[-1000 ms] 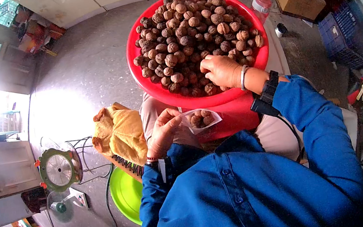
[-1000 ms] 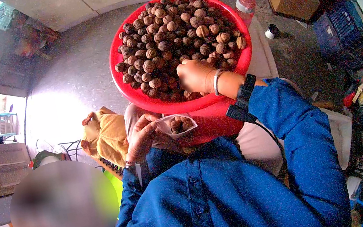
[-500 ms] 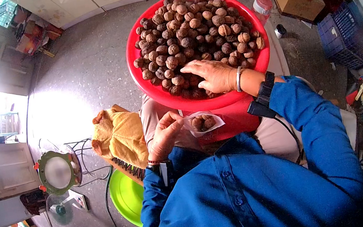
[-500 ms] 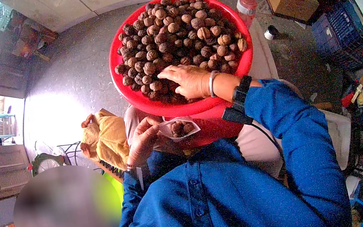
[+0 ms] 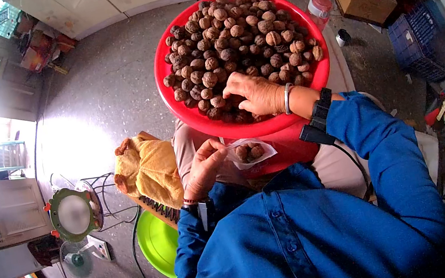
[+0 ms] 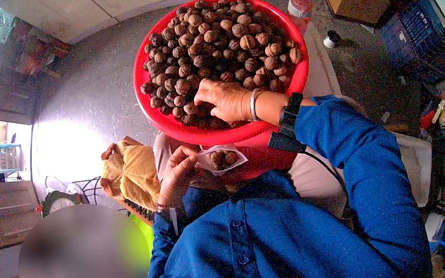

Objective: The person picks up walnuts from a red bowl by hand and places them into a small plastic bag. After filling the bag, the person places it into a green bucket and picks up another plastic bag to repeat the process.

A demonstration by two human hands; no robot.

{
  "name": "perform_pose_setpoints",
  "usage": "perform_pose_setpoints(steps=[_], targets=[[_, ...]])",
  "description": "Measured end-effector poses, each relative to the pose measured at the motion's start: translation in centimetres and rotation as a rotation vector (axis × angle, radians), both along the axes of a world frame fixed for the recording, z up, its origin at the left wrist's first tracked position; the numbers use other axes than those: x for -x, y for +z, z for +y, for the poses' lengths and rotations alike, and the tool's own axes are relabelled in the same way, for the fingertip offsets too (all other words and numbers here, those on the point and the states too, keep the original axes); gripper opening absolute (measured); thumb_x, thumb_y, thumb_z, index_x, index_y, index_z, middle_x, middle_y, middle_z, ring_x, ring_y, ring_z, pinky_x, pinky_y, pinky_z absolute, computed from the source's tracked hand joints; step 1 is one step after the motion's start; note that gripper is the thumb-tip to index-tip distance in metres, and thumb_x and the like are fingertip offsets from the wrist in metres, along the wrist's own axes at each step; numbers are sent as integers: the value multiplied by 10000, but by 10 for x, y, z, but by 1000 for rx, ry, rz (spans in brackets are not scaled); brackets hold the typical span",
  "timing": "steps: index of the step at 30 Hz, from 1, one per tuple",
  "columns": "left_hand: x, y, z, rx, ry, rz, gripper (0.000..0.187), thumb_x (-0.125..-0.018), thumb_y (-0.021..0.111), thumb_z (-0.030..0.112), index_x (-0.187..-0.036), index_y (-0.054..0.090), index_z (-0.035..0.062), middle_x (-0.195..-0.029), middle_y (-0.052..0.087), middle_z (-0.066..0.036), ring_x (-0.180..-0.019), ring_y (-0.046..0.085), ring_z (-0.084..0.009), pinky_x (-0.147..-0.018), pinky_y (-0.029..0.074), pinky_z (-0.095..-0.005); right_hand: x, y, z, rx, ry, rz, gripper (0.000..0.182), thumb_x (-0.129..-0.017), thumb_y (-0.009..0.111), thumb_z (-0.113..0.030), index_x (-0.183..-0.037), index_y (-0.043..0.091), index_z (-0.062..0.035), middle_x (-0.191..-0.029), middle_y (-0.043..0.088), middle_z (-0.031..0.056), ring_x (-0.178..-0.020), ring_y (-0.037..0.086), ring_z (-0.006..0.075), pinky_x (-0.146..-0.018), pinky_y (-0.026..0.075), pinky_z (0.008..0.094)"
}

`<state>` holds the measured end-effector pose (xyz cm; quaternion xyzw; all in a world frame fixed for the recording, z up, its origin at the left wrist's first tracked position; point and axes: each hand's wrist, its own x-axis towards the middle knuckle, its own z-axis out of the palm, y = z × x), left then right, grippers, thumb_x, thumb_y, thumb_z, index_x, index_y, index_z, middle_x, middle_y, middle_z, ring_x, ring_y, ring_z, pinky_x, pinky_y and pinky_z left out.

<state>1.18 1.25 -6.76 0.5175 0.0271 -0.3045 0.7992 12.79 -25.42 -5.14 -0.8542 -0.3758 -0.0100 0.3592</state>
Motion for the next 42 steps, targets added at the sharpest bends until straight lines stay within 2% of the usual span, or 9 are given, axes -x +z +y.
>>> perform_pose_setpoints(steps=[8, 10, 14, 21, 27, 29, 34, 37, 42], targets=[[0, -5, -1, -29, 20, -55, 67, -960, 665, 127, -996, 617, 96, -883, 626, 48, -782, 552, -49, -706, 441, -203, 2, 4, 4, 12, -64, 101, 329, -767, 688, -11, -1070, 588, -91, -1079, 553, 147, -1022, 600, 379, -879, 515, 436], [0, -6, -1, -38, 21, -56, 66, -960, 662, 128, -992, 614, 95, -881, 624, 48, -782, 552, -48, -708, 441, -203, 6, 0, 5, -63, -92, 59, 276, -769, 675, -16, -1024, 583, -71, -1042, 554, 164, -992, 601, 392, -869, 513, 442], [0, -4, -3, -91, 39, -80, 61, -960, 652, 130, -983, 609, 94, -876, 618, 50, -770, 551, -44, -700, 441, -199, 12, -8, 2, 46, -71, 108, 297, -745, 674, -22, -1030, 598, -57, -1056, 590, 189, -1003, 610, 421, -874, 514, 481], [0, -8, -2, -82, 51, -94, 67, -961, 653, 136, -980, 608, 91, -871, 622, 49, -745, 553, -42, -666, 443, -198, 7, -10, -3, 20, -111, 117, 292, -769, 658, -98, -1050, 625, -27, -1069, 627, 215, -1027, 619, 420, -888, 518, 462], [2, 1, -5, -156, 98, -106, 72, -971, 651, 149, -988, 617, 87, -852, 633, 40, -745, 562, -52, -663, 448, -205, 9, -2, -6, 106, -107, 214, 282, -780, 721, -243, -955, 689, -24, -915, 704, 203, -893, 686, 382, -816, 548, 444], [2, 7, -7, -213, 108, -115, 83, -977, 645, 158, -992, 619, 80, -849, 637, 29, -733, 568, -64, -661, 453, -211, 15, 9, -6, 30, -135, 362, 343, -769, 758, -313, -957, 697, -33, -881, 720, 191, -847, 704, 357, -784, 556, 435], [2, 7, -9, -255, 139, -159, 120, -980, 648, 178, -1002, 616, 64, -823, 636, 8, -706, 581, -82, -632, 465, -228, 30, 41, -5, -121, -43, 431, 283, -848, 785, -272, -962, 689, -31, -884, 735, 125, -837, 708, 216, -784, 558, 364], [2, 8, -11, -257, 165, -146, 130, -982, 650, 184, -1004, 618, 59, -785, 626, 2, -669, 577, -87, -598, 463, -234, 38, 49, -3, -233, 53, 473, 285, -862, 784, -272, -972, 685, -29, -890, 736, 125, -839, 706, 208, -785, 558, 363], [3, 12, -14, -211, 195, -115, 133, -984, 658, 183, -1009, 624, 56, -739, 618, 3, -622, 575, -91, -577, 463, -232, 52, 56, 4, -156, 103, 497, 336, -881, 776, -332, -996, 696, -27, -902, 735, 145, -854, 712, 217, -786, 556, 364]])
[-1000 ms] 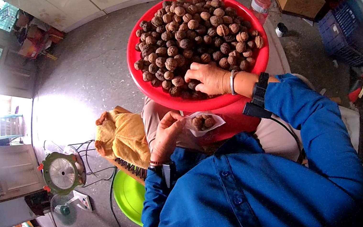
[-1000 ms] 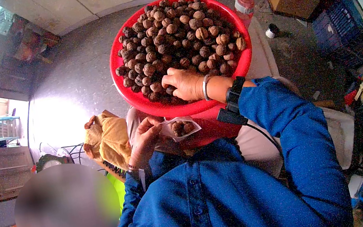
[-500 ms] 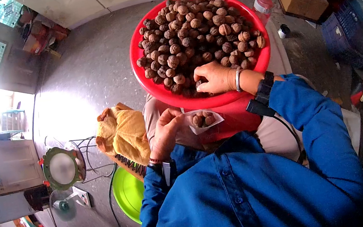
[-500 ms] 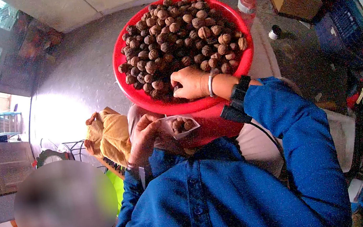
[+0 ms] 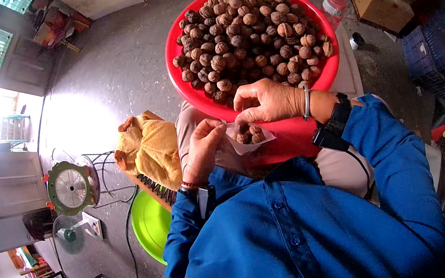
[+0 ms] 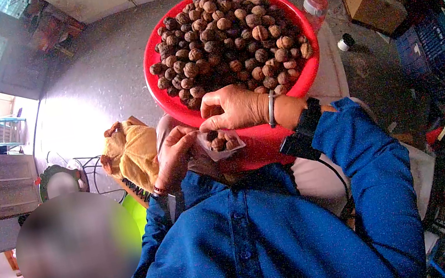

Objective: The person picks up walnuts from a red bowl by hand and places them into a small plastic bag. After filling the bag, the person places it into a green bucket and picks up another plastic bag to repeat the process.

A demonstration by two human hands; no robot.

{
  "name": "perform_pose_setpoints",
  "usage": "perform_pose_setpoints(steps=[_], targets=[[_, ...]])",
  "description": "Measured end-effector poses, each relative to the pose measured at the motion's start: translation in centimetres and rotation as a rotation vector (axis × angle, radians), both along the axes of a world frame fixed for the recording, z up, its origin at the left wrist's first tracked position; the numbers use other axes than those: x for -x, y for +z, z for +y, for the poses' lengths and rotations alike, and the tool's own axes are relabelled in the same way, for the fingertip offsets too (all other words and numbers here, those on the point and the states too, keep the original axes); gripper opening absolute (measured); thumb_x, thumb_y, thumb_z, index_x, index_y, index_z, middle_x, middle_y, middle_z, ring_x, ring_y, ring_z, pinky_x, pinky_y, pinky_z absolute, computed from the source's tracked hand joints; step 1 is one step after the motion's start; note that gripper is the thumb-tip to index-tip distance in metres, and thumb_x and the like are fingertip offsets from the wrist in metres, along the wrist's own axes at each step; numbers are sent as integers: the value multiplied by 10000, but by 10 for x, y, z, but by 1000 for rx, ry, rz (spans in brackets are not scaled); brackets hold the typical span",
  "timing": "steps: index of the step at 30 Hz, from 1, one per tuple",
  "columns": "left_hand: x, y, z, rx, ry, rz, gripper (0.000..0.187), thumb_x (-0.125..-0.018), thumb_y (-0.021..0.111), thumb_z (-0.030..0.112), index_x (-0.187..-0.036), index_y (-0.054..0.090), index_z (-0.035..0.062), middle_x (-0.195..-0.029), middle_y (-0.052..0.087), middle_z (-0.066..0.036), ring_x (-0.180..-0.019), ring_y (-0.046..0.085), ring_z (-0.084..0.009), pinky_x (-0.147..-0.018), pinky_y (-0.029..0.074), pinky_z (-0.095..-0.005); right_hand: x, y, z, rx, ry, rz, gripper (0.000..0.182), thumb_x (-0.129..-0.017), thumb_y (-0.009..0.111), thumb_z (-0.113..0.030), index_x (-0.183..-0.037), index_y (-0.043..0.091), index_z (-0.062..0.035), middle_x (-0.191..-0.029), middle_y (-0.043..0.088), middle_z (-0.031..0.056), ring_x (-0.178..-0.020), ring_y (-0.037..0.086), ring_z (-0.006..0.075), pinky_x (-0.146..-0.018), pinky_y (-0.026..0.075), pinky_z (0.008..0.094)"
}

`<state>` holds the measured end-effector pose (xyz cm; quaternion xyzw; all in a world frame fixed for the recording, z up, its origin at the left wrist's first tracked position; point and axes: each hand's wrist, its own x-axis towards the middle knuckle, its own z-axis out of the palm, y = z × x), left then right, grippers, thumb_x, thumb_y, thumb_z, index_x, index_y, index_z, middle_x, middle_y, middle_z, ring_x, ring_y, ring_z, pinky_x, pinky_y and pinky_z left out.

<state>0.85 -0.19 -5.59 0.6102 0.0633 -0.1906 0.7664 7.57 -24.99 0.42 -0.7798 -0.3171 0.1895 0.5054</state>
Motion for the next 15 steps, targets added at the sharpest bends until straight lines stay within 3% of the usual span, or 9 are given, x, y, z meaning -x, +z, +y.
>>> perform_pose_setpoints(steps=[4, 7, 8, 11, 15], targets=[[1, -4, 0, -20, 33, -20, 127, -983, 661, 179, -1003, 629, 59, -734, 618, 5, -612, 574, -91, -571, 462, -231, -10, -3, -5, 41, -134, -137, 284, -895, 754, -306, -950, 705, -32, -848, 724, 167, -805, 712, 238, -744, 550, 376], [0, -7, 2, -2, 33, -27, 122, -982, 663, 178, -995, 634, 60, -737, 620, 9, -612, 573, -85, -569, 463, -231, -21, -16, -13, 114, -264, -160, 159, -895, 735, -182, -934, 680, -38, -835, 716, 115, -786, 694, 200, -715, 544, 347], [0, -8, 3, -8, 34, -33, 124, -982, 664, 180, -995, 634, 60, -739, 616, 14, -614, 566, -80, -571, 457, -228, -23, -19, -16, 169, -282, -152, 138, -871, 727, -154, -930, 678, -39, -839, 713, 119, -790, 697, 227, -723, 547, 361], [-1, -10, 6, -15, 23, -37, 130, -982, 666, 186, -995, 635, 60, -740, 604, 24, -616, 547, -70, -576, 443, -222, -29, -32, -20, 215, -228, -199, 144, -850, 724, -150, -938, 680, -44, -832, 707, 123, -790, 695, 245, -733, 547, 367], [-1, -8, 7, -19, 8, -22, 140, -983, 667, 195, -1001, 635, 60, -744, 583, 38, -624, 518, -58, -579, 419, -216, -32, -50, -17, 240, -133, -331, 189, -794, 713, -116, -969, 694, -47, -978, 705, 140, -888, 689, 307, -790, 554, 393]])
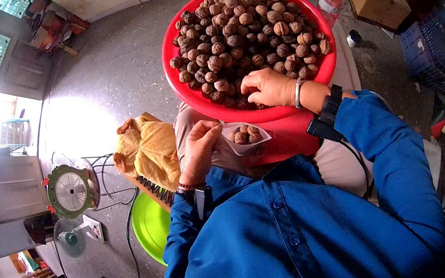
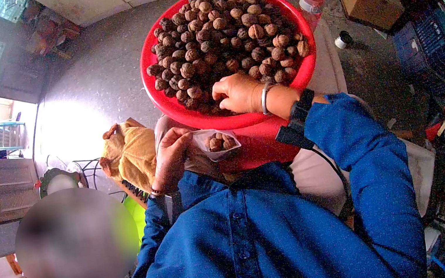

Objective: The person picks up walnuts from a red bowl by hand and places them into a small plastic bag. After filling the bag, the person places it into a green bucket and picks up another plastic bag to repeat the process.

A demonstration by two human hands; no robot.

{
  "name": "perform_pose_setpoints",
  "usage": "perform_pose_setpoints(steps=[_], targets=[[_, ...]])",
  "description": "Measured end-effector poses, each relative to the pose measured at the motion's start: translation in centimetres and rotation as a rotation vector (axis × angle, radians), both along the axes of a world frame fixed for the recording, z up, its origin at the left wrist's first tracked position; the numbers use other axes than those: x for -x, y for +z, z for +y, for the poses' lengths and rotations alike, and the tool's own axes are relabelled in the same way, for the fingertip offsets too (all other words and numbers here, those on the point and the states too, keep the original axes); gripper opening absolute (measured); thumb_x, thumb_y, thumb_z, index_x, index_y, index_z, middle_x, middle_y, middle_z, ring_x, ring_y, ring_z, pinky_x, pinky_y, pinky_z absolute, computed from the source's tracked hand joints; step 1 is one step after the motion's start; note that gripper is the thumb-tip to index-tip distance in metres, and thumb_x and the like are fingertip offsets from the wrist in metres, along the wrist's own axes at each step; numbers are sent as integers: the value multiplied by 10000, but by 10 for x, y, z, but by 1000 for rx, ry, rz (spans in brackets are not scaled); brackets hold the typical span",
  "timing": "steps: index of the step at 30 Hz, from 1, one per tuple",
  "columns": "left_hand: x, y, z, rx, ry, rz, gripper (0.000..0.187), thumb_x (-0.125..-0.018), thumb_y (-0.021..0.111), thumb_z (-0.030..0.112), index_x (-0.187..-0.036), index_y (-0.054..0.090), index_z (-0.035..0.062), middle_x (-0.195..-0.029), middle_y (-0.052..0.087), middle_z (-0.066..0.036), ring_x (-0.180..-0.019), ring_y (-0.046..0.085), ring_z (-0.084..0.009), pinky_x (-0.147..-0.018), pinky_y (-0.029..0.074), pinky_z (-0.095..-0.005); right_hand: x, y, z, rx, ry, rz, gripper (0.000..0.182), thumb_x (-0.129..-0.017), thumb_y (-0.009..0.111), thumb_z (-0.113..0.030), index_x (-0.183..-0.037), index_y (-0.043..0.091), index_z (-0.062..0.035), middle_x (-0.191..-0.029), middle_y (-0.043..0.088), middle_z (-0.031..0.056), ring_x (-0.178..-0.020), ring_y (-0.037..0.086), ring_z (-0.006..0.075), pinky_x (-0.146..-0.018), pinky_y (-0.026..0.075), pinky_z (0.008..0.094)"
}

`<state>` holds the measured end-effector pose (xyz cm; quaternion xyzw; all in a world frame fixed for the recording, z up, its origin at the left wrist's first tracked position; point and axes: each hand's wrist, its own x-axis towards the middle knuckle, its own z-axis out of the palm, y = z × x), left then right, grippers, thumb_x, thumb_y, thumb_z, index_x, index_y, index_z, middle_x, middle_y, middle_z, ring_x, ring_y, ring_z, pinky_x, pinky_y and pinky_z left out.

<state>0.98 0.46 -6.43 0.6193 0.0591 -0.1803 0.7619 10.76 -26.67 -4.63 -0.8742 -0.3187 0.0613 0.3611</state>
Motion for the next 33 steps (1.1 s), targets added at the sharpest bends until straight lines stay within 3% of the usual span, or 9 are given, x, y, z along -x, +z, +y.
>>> perform_pose_setpoints(steps=[1, 5, 11, 15, 18, 20, 26, 28, 33], targets=[[0, 1, 0, 0, 1, 0, 140, -983, 667, 195, -1001, 635, 60, -744, 583, 38, -624, 518, -58, -579, 419, -216, 0, -2, 1, 67, 24, 31, 255, -781, 705, -100, -1031, 698, -51, -1076, 694, 147, -990, 675, 333, -861, 552, 410], [0, 5, 1, -17, -14, -5, 140, -979, 665, 187, -1008, 633, 54, -770, 589, 31, -639, 525, -64, -581, 422, -219, -4, -17, 7, 57, 157, 113, 357, -797, 686, -79, -1154, 674, -61, -1171, 672, 163, -1114, 638, 347, -979, 516, 409], [-1, 3, 4, -55, -31, -22, 149, -974, 659, 184, -1015, 627, 44, -793, 599, 17, -657, 539, -73, -598, 441, -226, -4, -30, 11, 65, 149, 62, 324, -796, 714, -101, -1120, 699, -86, -1076, 652, 178, -1055, 639, 400, -948, 520, 449], [-1, 5, 4, -33, -37, -8, 140, -972, 659, 173, -1016, 629, 44, -800, 604, 20, -673, 545, -73, -613, 447, -224, -4, -31, 10, 156, 111, 57, 336, -789, 729, -98, -1120, 672, -90, -1004, 612, 165, -1019, 625, 387, -911, 520, 434], [0, 4, 4, -26, -35, -19, 118, -969, 660, 152, -1015, 631, 47, -802, 609, 21, -681, 550, -72, -613, 447, -225, -6, -28, 10, 168, 136, 80, 290, -786, 735, -110, -1064, 663, -70, -1007, 632, 172, -1006, 634, 382, -877, 525, 428], [0, 6, 3, -26, -18, -28, 101, -967, 660, 133, -1010, 629, 47, -802, 613, 19, -679, 554, -72, -607, 447, -226, -4, -24, 10, 79, 122, 138, 226, -788, 735, -139, -980, 661, -45, -992, 670, 204, -981, 654, 393, -835, 528, 472], [1, 11, 5, -12, -53, -3, 91, -968, 659, 132, -1004, 625, 56, -809, 617, 22, -685, 558, -69, -617, 447, -221, 0, -6, 8, 84, 56, 235, 235, -843, 704, -225, -978, 659, -38, -903, 704, 217, -889, 688, 395, -799, 542, 462], [2, 14, 5, -16, -68, 18, 85, -968, 658, 133, -1001, 625, 63, -810, 616, 23, -677, 558, -71, -613, 446, -221, 4, 0, 8, 55, 45, 188, 215, -871, 712, -204, -995, 661, -36, -905, 712, 187, -875, 707, 319, -790, 554, 410], [2, 7, 4, -25, -41, -4, 89, -969, 659, 141, -1001, 623, 66, -798, 613, 23, -651, 549, -72, -594, 442, -225, 4, 0, 8, 46, 54, 213, 204, -893, 693, -193, -1019, 669, -35, -927, 728, 177, -877, 716, 296, -794, 560, 398]])
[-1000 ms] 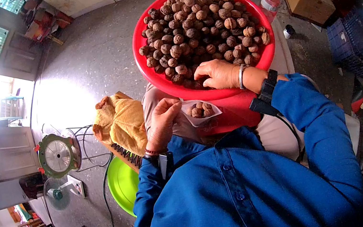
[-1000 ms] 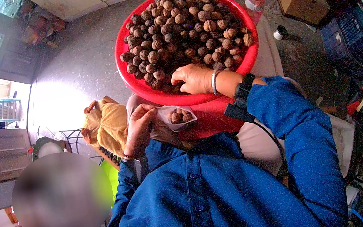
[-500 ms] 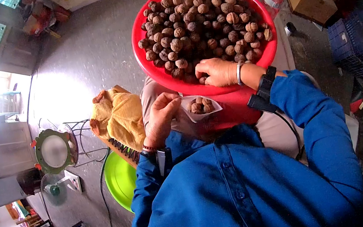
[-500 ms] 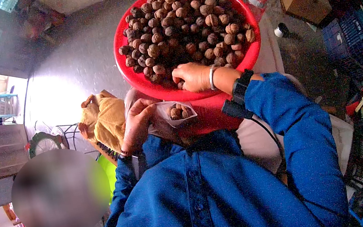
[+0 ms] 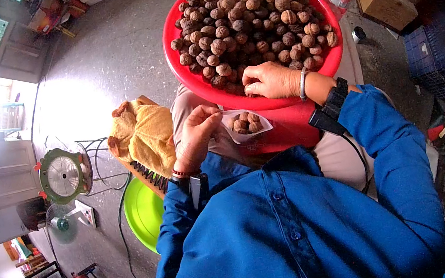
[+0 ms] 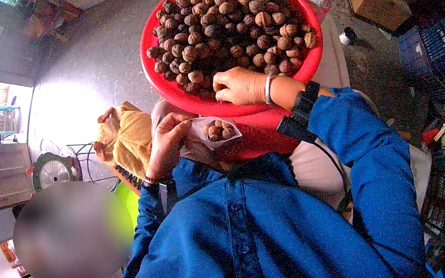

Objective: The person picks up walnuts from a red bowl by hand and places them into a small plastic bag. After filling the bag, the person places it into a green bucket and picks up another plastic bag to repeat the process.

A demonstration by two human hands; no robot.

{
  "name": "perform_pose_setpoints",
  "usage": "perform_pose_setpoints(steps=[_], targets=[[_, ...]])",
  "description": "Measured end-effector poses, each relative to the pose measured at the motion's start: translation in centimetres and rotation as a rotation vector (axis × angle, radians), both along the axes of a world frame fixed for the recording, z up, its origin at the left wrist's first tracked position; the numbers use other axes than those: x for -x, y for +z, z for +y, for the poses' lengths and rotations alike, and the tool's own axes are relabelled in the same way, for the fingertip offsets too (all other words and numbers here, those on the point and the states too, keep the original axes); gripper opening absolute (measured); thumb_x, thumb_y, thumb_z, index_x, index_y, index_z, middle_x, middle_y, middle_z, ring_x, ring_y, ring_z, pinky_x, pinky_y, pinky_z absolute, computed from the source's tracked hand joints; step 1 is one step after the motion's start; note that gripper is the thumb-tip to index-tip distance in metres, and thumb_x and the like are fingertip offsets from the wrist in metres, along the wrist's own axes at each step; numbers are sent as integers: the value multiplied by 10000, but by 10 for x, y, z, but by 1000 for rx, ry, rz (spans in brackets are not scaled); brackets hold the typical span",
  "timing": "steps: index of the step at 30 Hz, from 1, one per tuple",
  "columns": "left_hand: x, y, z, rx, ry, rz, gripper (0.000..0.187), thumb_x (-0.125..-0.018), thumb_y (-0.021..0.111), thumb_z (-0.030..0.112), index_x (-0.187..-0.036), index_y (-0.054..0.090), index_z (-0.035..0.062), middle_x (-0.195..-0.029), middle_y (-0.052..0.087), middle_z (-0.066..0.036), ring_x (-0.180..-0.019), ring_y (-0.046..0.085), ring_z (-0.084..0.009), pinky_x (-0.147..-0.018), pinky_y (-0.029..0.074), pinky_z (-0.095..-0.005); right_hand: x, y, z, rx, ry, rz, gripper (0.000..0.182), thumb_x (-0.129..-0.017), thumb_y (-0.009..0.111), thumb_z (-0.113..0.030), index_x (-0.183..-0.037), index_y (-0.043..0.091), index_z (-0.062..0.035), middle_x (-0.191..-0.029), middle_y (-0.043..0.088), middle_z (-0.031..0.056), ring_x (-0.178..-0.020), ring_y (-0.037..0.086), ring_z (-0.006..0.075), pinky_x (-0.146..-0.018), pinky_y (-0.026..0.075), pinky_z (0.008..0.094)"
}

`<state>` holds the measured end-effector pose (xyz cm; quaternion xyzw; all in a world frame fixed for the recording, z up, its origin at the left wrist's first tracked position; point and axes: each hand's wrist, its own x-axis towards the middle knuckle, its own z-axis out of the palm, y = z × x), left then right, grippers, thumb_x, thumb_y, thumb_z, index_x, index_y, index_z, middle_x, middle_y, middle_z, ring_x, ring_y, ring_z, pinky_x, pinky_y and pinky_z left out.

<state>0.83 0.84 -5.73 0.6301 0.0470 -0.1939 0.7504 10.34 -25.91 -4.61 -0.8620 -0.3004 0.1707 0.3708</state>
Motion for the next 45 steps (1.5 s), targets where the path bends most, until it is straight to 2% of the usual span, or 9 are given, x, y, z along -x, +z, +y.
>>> perform_pose_setpoints(steps=[2, 3, 8, 15, 18, 21, 29, 38, 45], targets=[[0, 1, 0, 22, -1, 14, 93, -969, 661, 144, -1001, 621, 66, -790, 610, 25, -644, 546, -72, -589, 441, -226, 1, 4, -1, -20, -12, 71, 263, -873, 704, -257, -1027, 689, -44, -969, 720, 213, -948, 697, 383, -864, 547, 450], [0, 3, 0, -7, -2, 18, 98, -971, 660, 150, -1003, 621, 66, -786, 609, 26, -644, 546, -72, -589, 440, -225, 1, 4, -1, -21, -12, 69, 263, -873, 704, -257, -1027, 689, -44, -969, 720, 213, -948, 697, 383, -864, 547, 450], [1, 4, -1, -14, 11, 32, 109, -974, 660, 162, -1003, 618, 66, -775, 608, 28, -642, 549, -71, -586, 441, -220, -1, -4, -6, -126, 39, 214, 255, -859, 717, -163, -1072, 691, -25, -973, 743, 150, -935, 709, 260, -854, 555, 375], [3, 3, -2, -9, 29, 22, 112, -970, 663, 163, -1004, 616, 67, -788, 611, 26, -647, 548, -67, -584, 440, -217, -2, 6, -7, -39, 53, 159, 261, -835, 727, -135, -1065, 672, -24, -970, 733, 136, -919, 694, 232, -834, 553, 365], [2, 3, -2, 12, 20, 25, 107, -969, 662, 158, -1003, 616, 67, -798, 609, 28, -652, 546, -64, -585, 438, -216, -1, 10, -7, -23, 51, 202, 283, -798, 704, -47, -1073, 641, -22, -989, 709, 109, -956, 666, 198, -866, 540, 334], [3, 3, -3, 21, 22, 27, 104, -967, 661, 154, -1002, 615, 67, -803, 608, 28, -654, 544, -63, -587, 437, -216, 2, 9, -7, -93, 46, 137, 238, -831, 713, -109, -1050, 667, -27, -950, 724, 135, -902, 683, 225, -820, 552, 360], [3, 6, -6, -11, 42, 31, 96, -967, 657, 148, -1004, 615, 69, -785, 619, 13, -628, 555, -81, -569, 440, -226, 12, 28, -4, -215, 29, 242, 260, -838, 755, -220, -1004, 693, -29, -909, 725, 106, -858, 672, 173, -826, 549, 338], [3, 3, -10, -18, 55, 6, 95, -977, 653, 144, -1007, 613, 63, -767, 626, -5, -603, 564, -95, -552, 445, -237, 31, 45, 4, -207, 126, 153, 329, -884, 764, -314, -1045, 710, -32, -970, 737, 140, -929, 693, 220, -873, 540, 361], [3, 2, -9, -18, 58, -40, 91, -979, 643, 141, -998, 610, 58, -758, 587, 21, -634, 533, -80, -571, 428, -229, 14, 51, -8, -200, -62, 102, 307, -874, 766, -306, -982, 706, -25, -891, 742, 132, -849, 705, 234, -799, 552, 372]])
